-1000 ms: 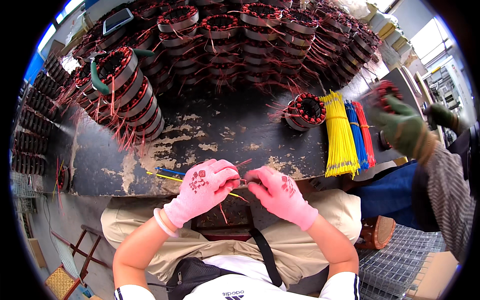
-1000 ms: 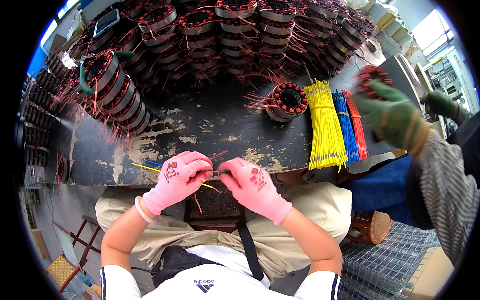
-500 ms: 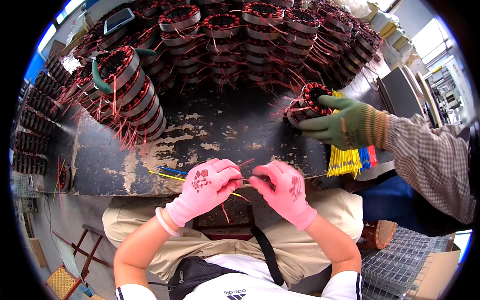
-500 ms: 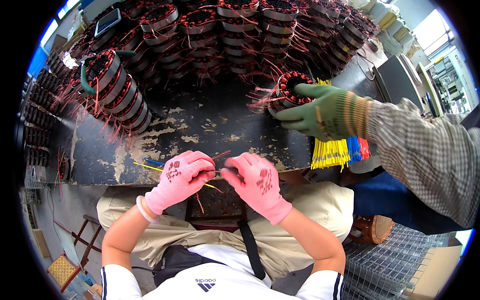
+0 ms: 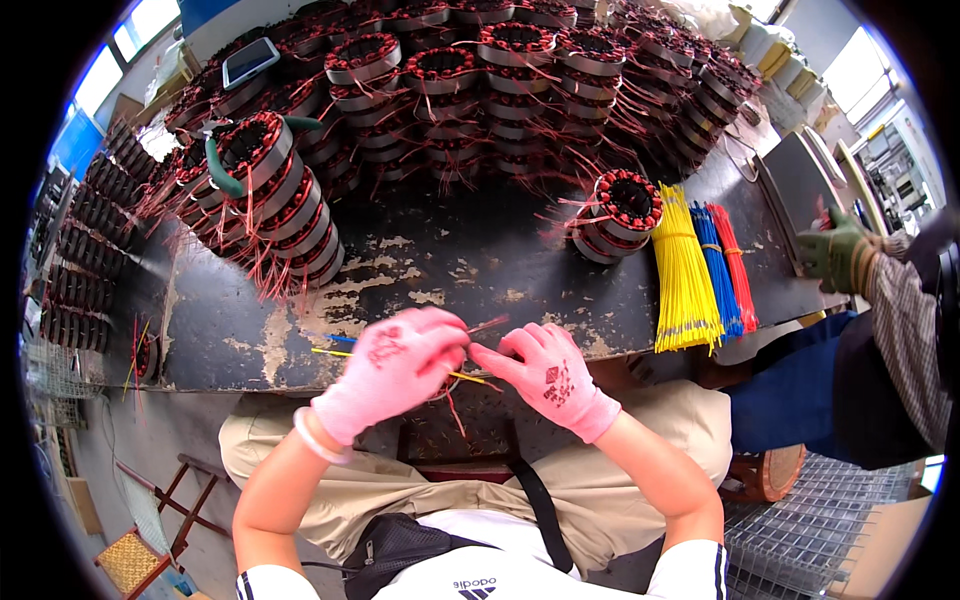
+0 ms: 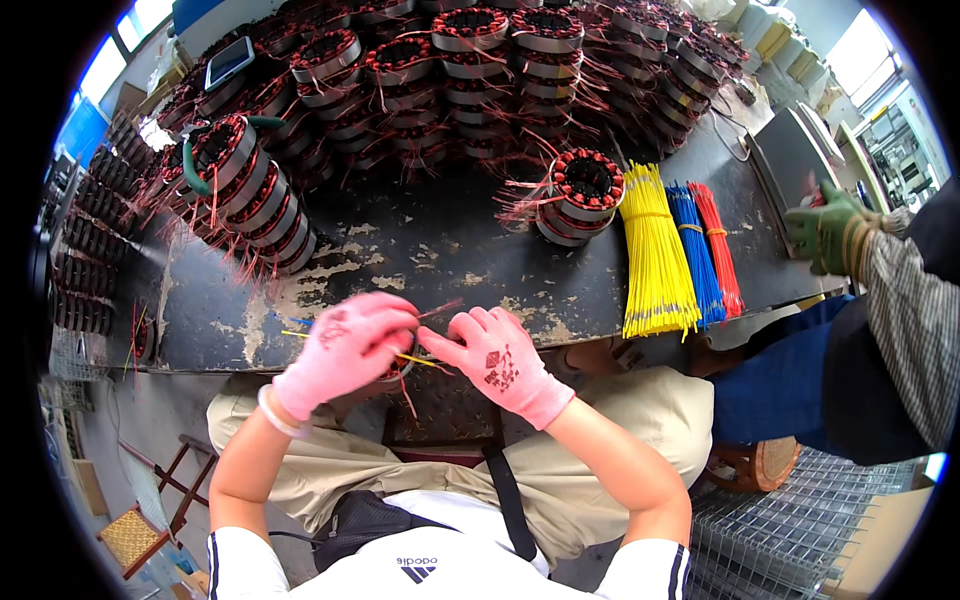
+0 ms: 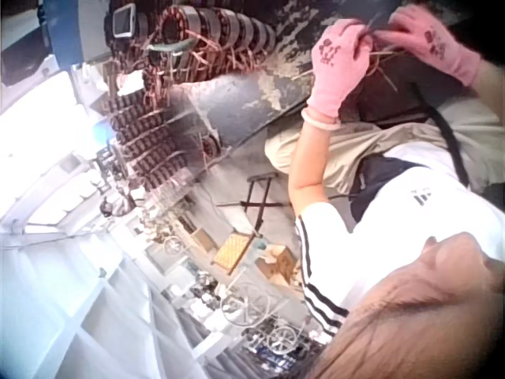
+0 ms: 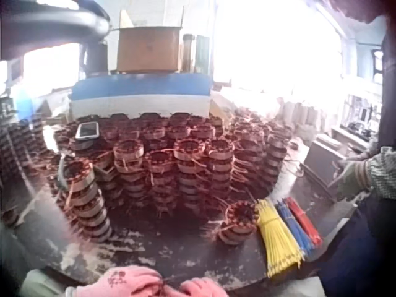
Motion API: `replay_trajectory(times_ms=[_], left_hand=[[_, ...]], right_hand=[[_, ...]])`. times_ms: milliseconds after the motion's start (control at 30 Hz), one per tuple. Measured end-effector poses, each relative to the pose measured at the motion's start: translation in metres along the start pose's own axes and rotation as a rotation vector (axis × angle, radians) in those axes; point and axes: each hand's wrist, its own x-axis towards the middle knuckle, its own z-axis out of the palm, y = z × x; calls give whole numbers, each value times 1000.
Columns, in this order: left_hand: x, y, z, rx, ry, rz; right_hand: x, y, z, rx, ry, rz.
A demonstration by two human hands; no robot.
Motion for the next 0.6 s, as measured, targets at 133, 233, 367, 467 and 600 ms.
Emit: replay_trajectory(times_ms=[133,233,367,467,600], left_hand=[[-3,9,-26,88,197,-60],[-6,8,-8,179,210,-7],[4,5,23,212,185,33],[-4,-6,32,128,204,-44],[-3,-3,34,149,183,-63]], right_hand=[[-2,5,4,-47,-56,-26],[0,7,9,-37,-42,-14],[-8,9,-19,128,43,145],[-39,46,-56,82,219,408],[-132,123,-124,-324,489,1006]])
